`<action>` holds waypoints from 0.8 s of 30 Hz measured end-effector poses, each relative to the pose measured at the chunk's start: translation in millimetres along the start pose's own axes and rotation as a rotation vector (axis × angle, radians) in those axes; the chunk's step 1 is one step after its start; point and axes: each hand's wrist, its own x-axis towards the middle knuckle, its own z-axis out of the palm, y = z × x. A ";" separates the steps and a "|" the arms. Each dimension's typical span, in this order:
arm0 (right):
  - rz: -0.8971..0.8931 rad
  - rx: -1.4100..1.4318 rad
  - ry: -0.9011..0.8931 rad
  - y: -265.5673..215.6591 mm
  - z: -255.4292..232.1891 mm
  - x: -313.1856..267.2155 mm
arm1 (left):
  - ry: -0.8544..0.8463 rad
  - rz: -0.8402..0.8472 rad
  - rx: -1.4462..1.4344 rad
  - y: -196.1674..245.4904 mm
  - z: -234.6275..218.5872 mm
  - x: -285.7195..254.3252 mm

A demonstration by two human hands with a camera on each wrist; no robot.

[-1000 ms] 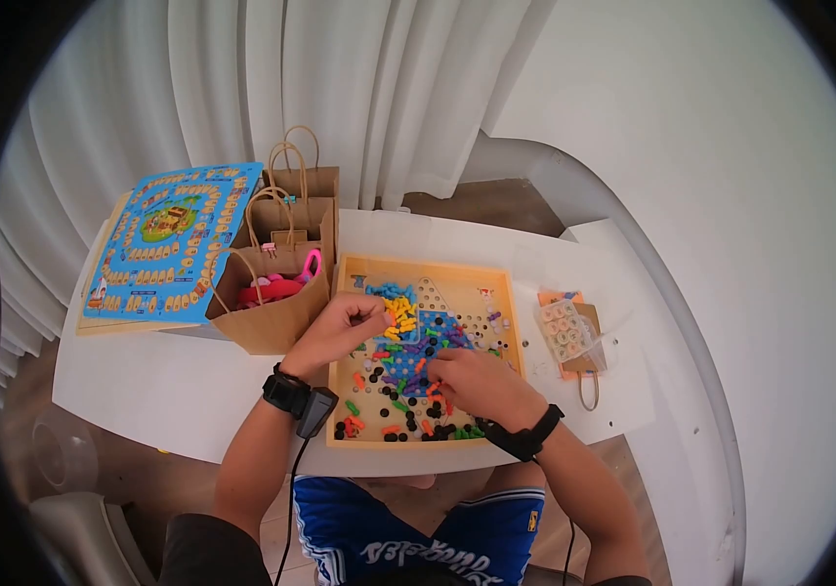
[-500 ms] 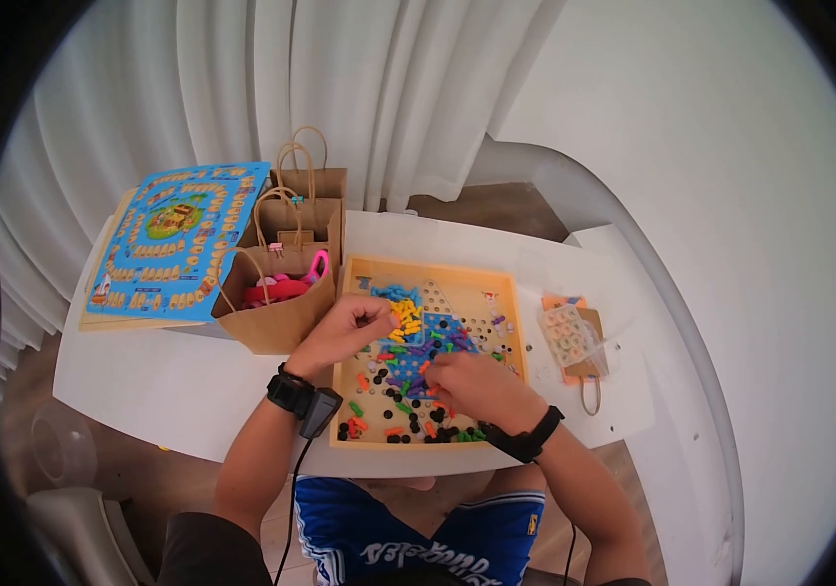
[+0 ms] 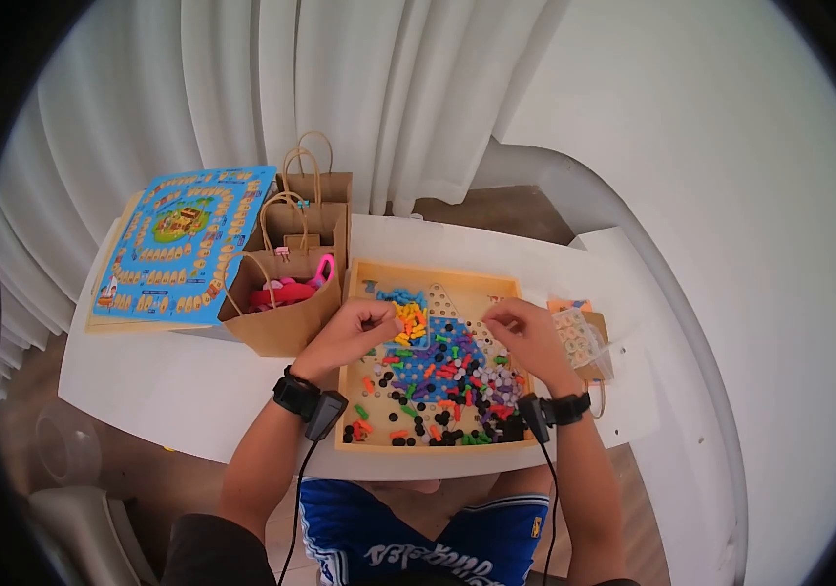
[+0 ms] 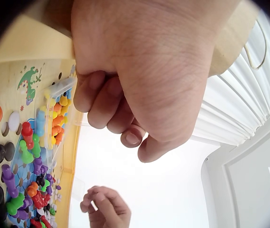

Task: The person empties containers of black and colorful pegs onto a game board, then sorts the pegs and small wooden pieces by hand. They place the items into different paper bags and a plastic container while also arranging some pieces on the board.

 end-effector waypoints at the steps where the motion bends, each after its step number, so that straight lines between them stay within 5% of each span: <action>1: 0.092 0.137 0.029 11.3 -4.1 -10.6 | -0.004 0.000 -0.003 -0.2 0.3 0.0; 9: 0.332 0.818 0.323 75.7 -11.2 -71.5 | 0.002 -0.024 0.060 -1.9 0.4 2.5; 20: 0.234 1.037 0.491 106.0 5.5 -83.9 | -0.127 -0.168 0.188 16.3 10.5 7.9; 23: 0.235 1.006 0.493 104.9 5.6 -84.1 | -0.218 -0.234 0.410 32.0 13.1 1.9; 24: 0.233 0.994 0.491 105.6 4.6 -83.5 | -0.249 -0.123 0.547 34.2 13.9 -2.5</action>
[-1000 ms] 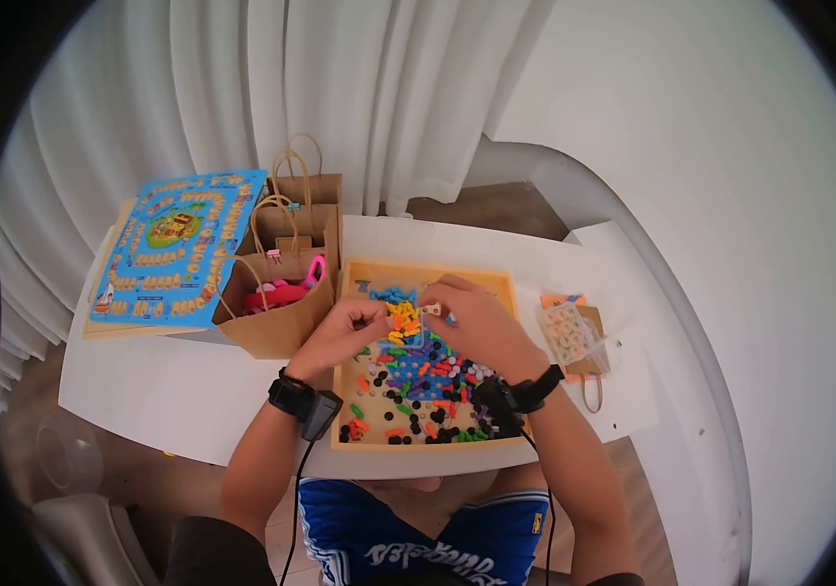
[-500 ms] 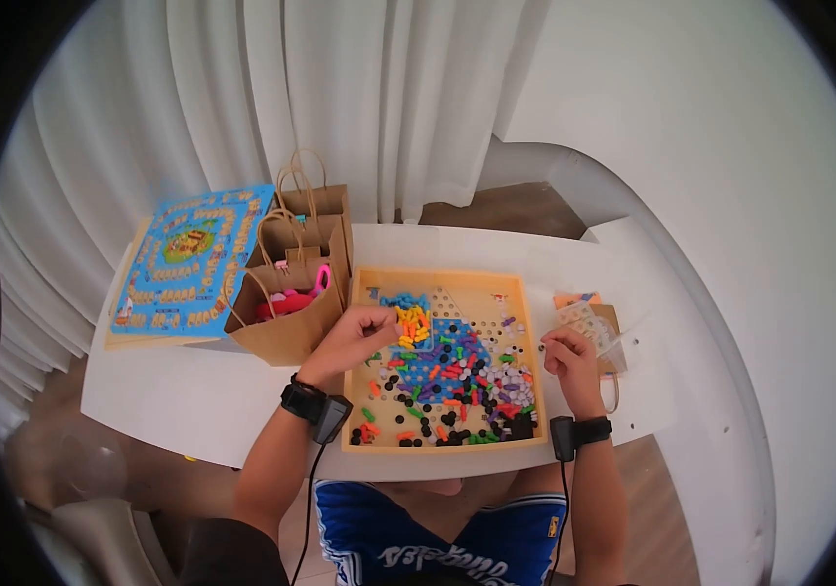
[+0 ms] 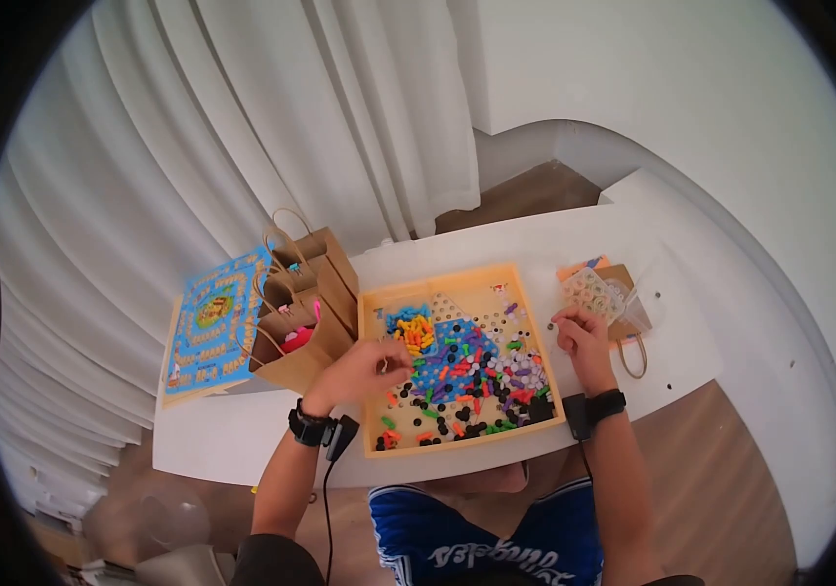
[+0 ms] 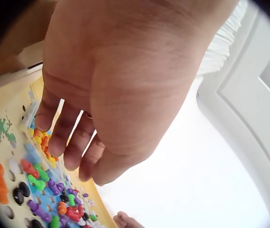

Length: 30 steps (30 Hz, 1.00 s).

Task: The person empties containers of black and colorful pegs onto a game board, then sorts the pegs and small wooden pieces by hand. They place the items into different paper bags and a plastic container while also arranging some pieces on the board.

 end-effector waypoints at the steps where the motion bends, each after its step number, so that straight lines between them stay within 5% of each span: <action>1: -0.003 0.017 0.007 -0.5 -0.5 0.2 | 0.004 0.098 0.147 2.3 0.8 -4.5; 7: -0.008 0.035 -0.008 4.9 -3.1 0.2 | -0.118 0.083 0.576 20.9 7.1 -25.7; 17: -0.008 0.026 -0.014 2.4 -2.2 -2.0 | -0.090 0.160 0.726 26.8 15.3 -26.6; 20: -0.007 0.020 -0.011 -0.5 -1.6 -2.5 | -0.149 0.137 0.620 44.6 17.3 -33.5; 30: -0.016 0.015 -0.037 -0.7 -2.3 -3.0 | -0.285 0.223 0.896 45.1 35.5 -54.0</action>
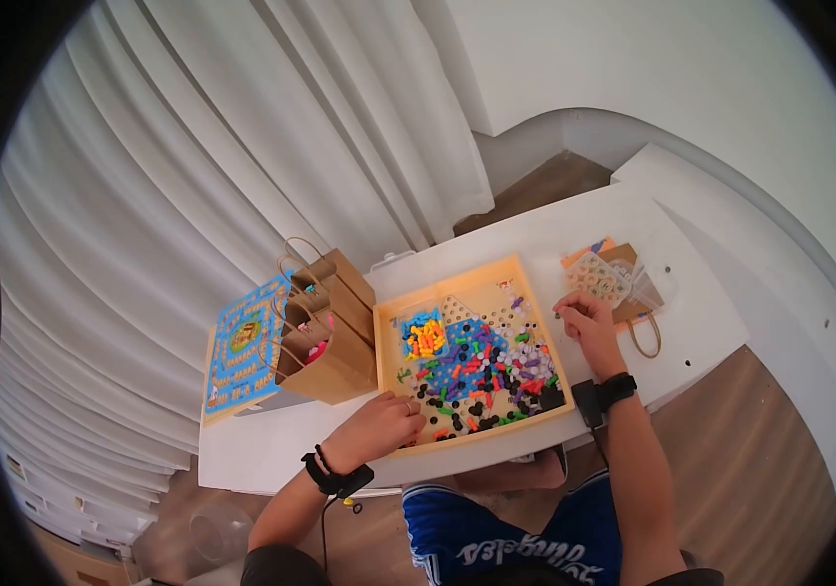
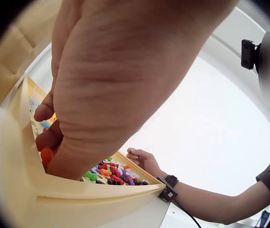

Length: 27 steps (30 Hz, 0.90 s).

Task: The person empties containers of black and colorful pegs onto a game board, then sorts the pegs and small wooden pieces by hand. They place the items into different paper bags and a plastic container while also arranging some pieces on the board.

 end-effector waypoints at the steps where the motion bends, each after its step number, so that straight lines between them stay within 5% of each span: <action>1: -0.002 0.001 -0.001 0.2 0.4 -0.4 | -0.005 0.008 -0.001 0.2 -0.5 -0.3; 5: 0.003 -0.008 0.011 -1.9 2.1 -0.1 | 0.011 -0.046 -0.070 -11.8 -9.1 5.9; 13: -0.005 -0.018 0.020 3.8 -0.6 1.5 | 0.384 -0.229 -0.116 -65.9 -32.2 61.3; 16: -0.004 0.000 0.020 2.0 -1.4 2.3 | 0.443 -0.167 -0.115 -60.9 -29.2 74.4; 19: 0.000 0.009 0.015 2.0 0.6 1.0 | 0.289 -0.095 -0.131 -52.4 -14.9 79.3; 27: 0.001 -0.001 0.009 3.0 -1.0 2.6 | 0.213 -0.097 -0.032 -29.3 11.7 93.5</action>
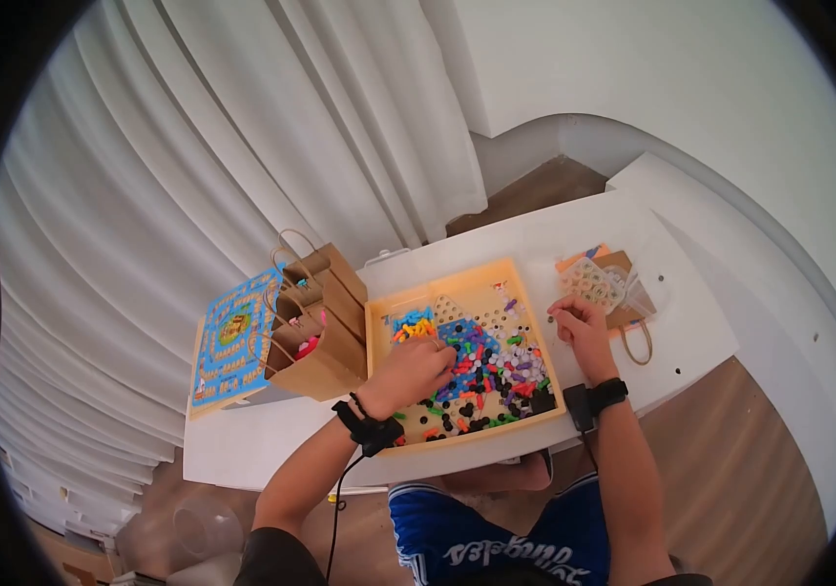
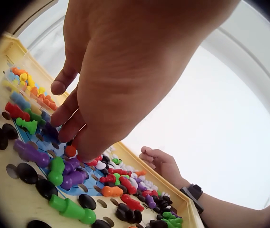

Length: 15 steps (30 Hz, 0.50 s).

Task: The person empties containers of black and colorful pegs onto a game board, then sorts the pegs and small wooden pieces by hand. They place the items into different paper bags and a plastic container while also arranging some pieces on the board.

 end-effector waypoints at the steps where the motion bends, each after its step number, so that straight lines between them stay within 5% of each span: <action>1: -0.003 -0.001 0.002 1.3 -0.8 0.6 | 0.004 -0.013 0.038 2.8 1.6 1.0; 11: -0.009 0.009 0.000 -1.6 1.7 -1.7 | 0.043 -0.003 0.118 10.3 3.3 2.9; 15: 0.000 0.010 0.000 -1.5 1.7 -1.4 | -0.005 0.047 -0.076 28.6 -2.9 6.0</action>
